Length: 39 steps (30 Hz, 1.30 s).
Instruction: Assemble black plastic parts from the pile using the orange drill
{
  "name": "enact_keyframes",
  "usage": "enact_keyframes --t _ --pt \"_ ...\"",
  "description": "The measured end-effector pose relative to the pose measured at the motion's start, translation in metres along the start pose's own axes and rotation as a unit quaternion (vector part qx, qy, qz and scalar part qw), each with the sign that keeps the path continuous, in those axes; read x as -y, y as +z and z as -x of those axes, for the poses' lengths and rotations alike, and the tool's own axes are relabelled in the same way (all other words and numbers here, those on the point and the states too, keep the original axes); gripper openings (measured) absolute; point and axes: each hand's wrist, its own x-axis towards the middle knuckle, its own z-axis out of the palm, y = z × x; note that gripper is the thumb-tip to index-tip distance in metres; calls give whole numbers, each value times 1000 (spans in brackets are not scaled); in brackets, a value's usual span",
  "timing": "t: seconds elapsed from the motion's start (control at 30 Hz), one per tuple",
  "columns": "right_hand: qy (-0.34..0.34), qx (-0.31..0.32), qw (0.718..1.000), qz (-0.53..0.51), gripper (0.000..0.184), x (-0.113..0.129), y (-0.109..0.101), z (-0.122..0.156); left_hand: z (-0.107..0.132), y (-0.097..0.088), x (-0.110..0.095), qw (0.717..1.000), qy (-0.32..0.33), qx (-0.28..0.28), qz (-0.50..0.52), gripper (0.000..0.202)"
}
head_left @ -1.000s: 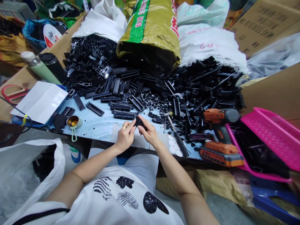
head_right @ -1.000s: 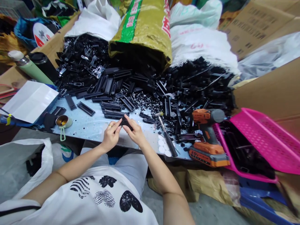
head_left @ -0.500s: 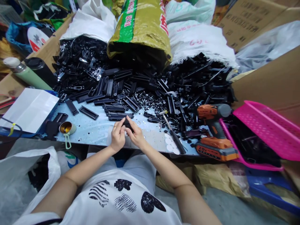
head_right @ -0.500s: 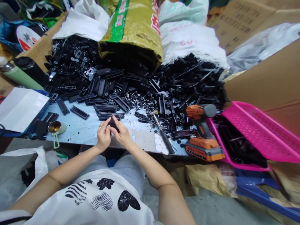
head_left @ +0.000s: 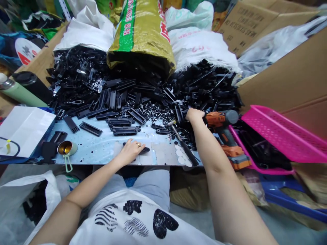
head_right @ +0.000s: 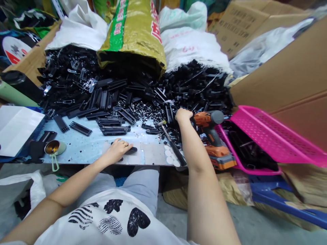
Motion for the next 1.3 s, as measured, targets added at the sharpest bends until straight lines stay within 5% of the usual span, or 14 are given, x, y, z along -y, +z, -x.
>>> enact_keyframes --t 0.2,0.33,0.4,0.5,0.57,0.63,0.83,1.03,1.3 --pt "-33 -4 999 31 27 4 -2 23 24 1 6 997 -70 -1 -45 47" --pt "-144 -52 986 69 38 22 -27 81 22 10 10 994 -106 -11 -7 38" --pt "-300 -41 946 111 32 30 -31 127 17 14 11 994 -99 -18 34 33" --pt "-500 120 843 154 32 30 -18 193 10 17 14 994 -81 -16 77 29" --pt "-576 167 785 152 36 25 0 224 9 16 16 993 -70 -15 91 28" --pt "-612 154 764 136 35 19 18 241 9 13 17 993 -62 -12 97 30" --pt "-584 105 797 116 34 15 42 246 9 7 14 993 -66 -1 95 38" --pt "-554 28 825 110 39 18 42 259 11 9 12 990 -79 -20 111 75" --pt "-586 -50 806 67 36 23 29 262 14 8 15 986 -99 -49 123 83"
